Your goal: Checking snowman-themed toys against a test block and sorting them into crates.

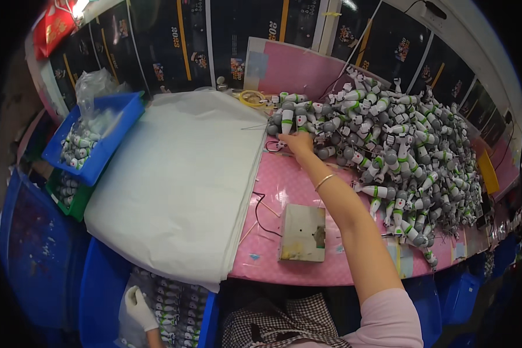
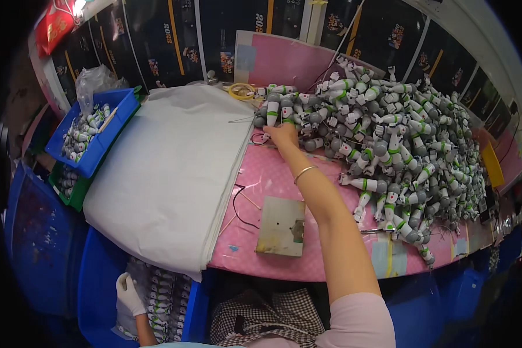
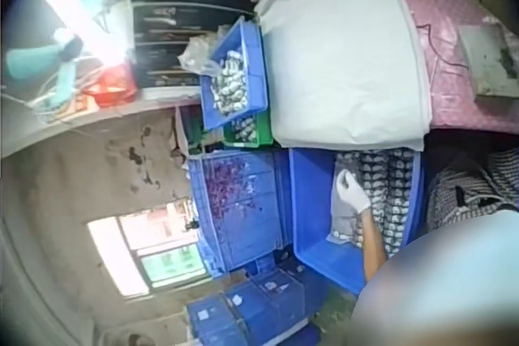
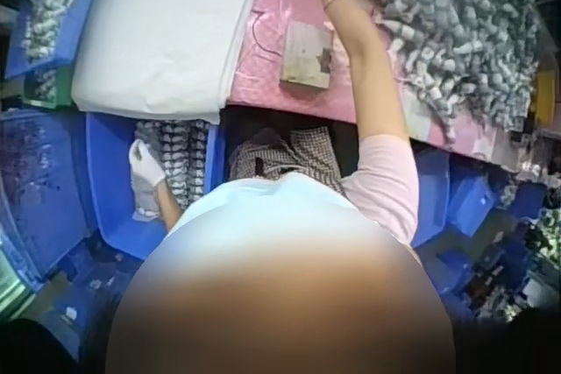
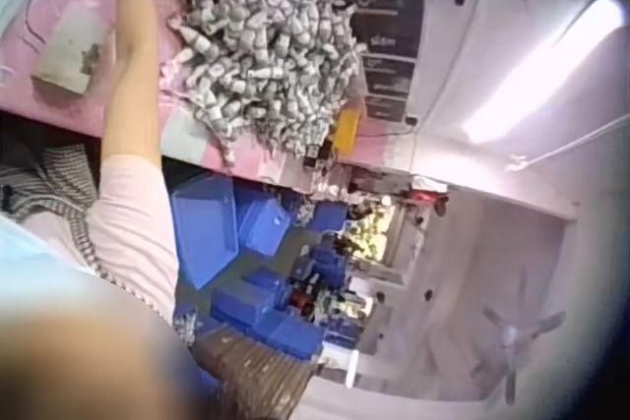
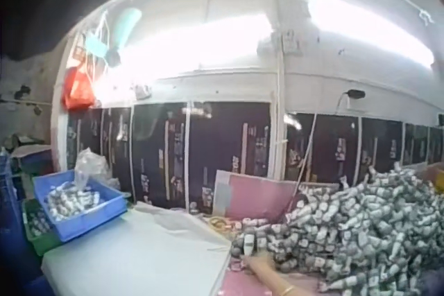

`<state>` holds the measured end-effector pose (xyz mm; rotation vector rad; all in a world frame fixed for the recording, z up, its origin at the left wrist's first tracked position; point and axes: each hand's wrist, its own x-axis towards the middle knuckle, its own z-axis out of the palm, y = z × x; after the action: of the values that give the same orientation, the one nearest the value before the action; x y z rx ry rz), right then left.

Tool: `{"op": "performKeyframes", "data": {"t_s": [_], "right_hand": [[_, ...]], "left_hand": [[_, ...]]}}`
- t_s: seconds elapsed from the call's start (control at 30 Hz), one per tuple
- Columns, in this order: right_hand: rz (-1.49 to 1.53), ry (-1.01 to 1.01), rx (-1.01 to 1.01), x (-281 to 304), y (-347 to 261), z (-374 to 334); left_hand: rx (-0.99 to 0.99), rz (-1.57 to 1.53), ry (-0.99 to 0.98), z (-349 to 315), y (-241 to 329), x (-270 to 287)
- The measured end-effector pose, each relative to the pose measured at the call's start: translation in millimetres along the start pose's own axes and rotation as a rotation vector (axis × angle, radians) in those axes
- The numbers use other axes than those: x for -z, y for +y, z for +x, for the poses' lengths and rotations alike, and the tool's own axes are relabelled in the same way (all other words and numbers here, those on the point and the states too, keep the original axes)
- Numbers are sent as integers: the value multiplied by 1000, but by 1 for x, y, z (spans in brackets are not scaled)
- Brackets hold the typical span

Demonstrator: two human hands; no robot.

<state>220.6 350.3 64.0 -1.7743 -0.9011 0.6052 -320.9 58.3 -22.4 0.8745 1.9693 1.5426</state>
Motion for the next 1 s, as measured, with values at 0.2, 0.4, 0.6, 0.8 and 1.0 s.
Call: {"op": "performKeyframes", "data": {"t_s": [0.2, 0.4, 0.6, 0.8, 1.0], "right_hand": [[396, -344, -316, 84, -17, -96], [145, -433, 193, 148, -25, -205], [240, -406, 504, 165, 15, -292], [165, -479, 775, 163, 31, -318], [772, -457, -75, 175, 25, -297]], "left_hand": [[-357, -306, -287, -66, 139, -137], [292, -766, -1202, -148, 233, -244], [728, -1006, -1152, -200, 220, -255], [757, -1058, -1457, -199, 197, -232], [789, -876, -1456, -205, 182, -210]]}}
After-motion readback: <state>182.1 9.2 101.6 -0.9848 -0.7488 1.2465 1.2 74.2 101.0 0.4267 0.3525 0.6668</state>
